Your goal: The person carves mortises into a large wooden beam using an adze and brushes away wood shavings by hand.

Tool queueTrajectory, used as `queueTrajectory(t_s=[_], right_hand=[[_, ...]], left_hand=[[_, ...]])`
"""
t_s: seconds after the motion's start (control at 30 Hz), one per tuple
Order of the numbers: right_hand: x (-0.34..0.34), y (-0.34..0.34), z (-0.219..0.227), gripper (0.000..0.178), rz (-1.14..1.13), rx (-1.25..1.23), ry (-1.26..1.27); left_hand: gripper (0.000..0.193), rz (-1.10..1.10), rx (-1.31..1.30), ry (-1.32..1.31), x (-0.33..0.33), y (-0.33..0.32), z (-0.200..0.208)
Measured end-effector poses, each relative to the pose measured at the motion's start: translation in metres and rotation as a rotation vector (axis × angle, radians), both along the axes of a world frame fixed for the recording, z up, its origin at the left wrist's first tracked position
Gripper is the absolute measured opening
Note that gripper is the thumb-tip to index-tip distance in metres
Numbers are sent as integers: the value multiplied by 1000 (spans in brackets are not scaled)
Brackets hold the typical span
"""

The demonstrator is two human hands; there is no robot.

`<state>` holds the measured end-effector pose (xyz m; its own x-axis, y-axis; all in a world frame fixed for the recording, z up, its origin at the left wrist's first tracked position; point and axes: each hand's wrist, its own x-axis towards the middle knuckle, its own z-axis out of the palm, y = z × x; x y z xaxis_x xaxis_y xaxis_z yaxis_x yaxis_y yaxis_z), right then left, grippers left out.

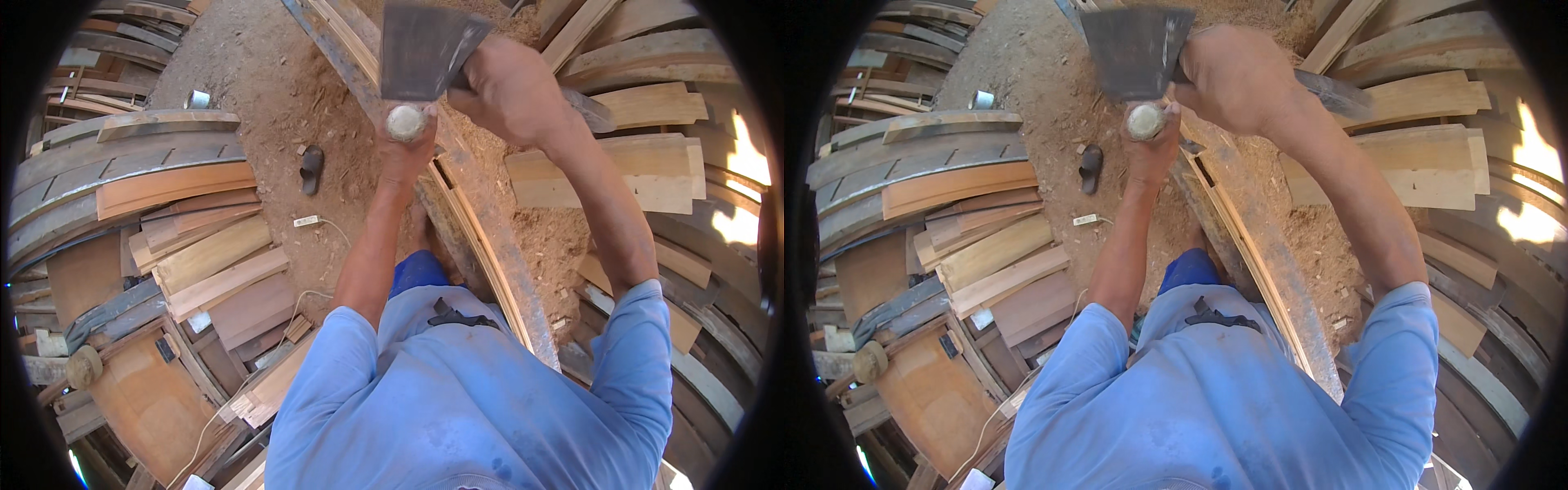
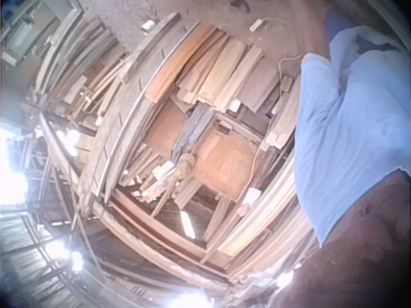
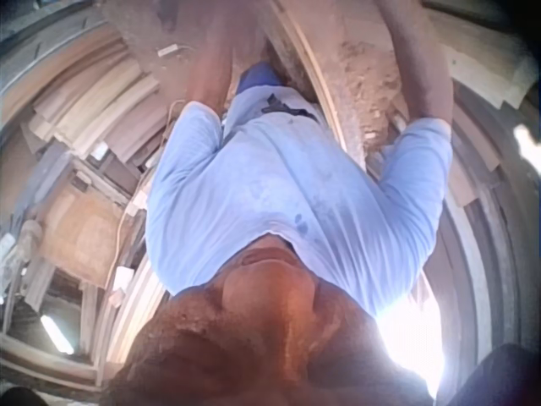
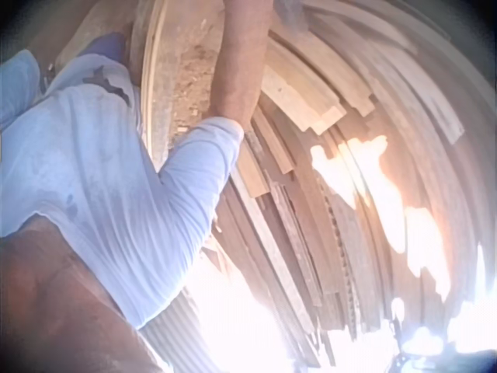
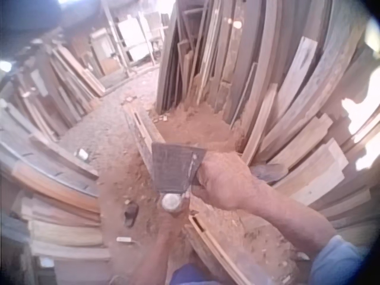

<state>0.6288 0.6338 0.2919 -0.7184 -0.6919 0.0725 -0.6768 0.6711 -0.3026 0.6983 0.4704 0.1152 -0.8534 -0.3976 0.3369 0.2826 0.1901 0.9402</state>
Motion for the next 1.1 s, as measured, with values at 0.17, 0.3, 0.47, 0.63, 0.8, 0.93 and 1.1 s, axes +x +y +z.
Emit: queueTrajectory(t_s=[0.17, 0.3, 0.47, 0.63, 0.8, 0.93, 1.1], right_hand=[[1, -3, -8, 24, -47, 41, 29], [-1, -3, 2, 19, -39, -55, 33], [-3, -12, -8, 17, 26, 163, 21], [-1, -12, 1, 19, 4, 119, 7], [0, -8, -17, 23, -34, 90, -17], [8, 2, -1, 24, -67, -65, -40], [4, 14, -4, 27, -152, -300, -121]], left_hand=[[21, -15, 40, 0, -2, 4, 7], [25, 0, -56, -53, 0, -6, -6], [27, -53, 401, 27, -7, -2, -6], [29, 42, 71, -54, -4, -7, -4], [25, -45, 146, 36, -8, -5, 5], [21, -4, 54, -51, -6, -6, 37], [15, 5, -175, 21, -18, -23, 37]])
